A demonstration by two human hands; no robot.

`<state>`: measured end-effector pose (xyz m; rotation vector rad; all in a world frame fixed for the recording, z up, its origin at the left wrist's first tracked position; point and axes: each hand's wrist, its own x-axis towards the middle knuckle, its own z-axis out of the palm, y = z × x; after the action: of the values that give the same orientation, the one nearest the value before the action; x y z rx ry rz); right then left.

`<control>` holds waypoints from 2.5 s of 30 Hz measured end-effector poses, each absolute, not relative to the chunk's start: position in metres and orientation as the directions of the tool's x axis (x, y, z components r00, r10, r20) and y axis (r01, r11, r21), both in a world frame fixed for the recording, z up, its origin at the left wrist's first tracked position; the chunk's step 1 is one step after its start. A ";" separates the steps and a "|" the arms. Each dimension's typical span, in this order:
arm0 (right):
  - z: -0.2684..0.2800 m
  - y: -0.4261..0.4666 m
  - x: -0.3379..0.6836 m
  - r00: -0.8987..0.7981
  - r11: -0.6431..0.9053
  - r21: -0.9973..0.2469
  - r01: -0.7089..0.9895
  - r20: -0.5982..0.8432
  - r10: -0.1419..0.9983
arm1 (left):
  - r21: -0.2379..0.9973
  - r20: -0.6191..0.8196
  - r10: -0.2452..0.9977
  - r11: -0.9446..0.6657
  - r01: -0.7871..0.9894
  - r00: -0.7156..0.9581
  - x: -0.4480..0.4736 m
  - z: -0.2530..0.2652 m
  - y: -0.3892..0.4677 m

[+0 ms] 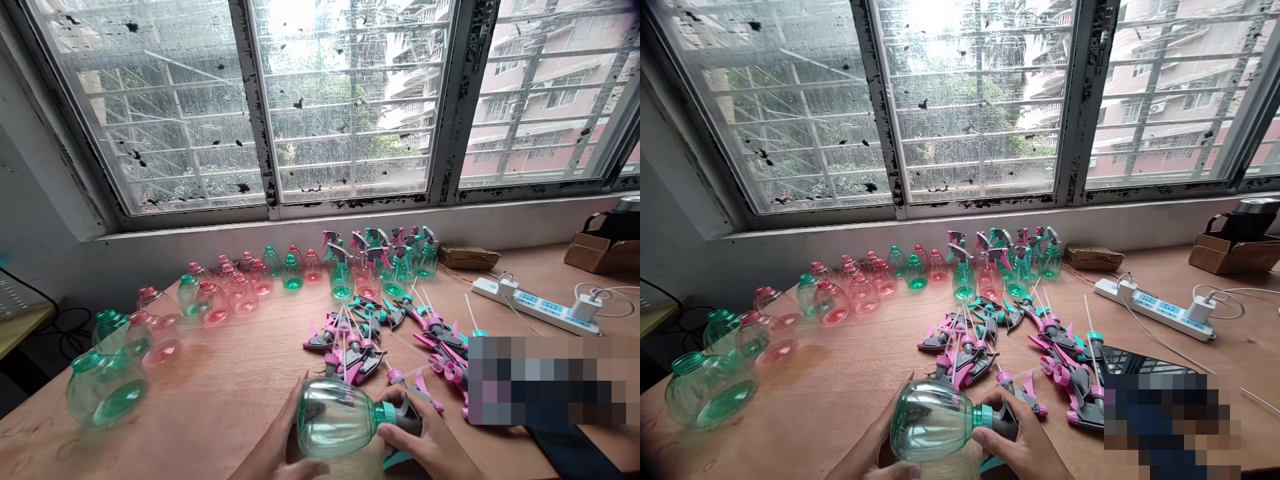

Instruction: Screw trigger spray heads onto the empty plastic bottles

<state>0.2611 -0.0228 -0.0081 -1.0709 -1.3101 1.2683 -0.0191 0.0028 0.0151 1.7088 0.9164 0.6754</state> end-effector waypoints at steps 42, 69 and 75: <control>0.002 -0.024 0.260 -0.132 0.025 -0.996 -0.080 0.035 0.991 | 0.947 0.002 0.852 -0.169 0.272 0.524 -0.022 0.015 0.001; -0.005 -0.022 0.260 -0.105 0.066 -0.997 -0.044 0.070 0.992 | 0.945 0.006 0.855 -0.174 0.276 0.519 -0.018 0.021 -0.001; -0.004 -0.023 0.261 -0.116 0.069 -0.997 -0.046 0.074 0.990 | 0.937 -0.052 0.843 -0.144 0.318 0.535 -0.019 0.021 0.002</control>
<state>0.2608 -0.0228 -0.0037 -1.0671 -1.2970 1.2608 -0.0194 0.0020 0.0208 1.7121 0.9822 0.6181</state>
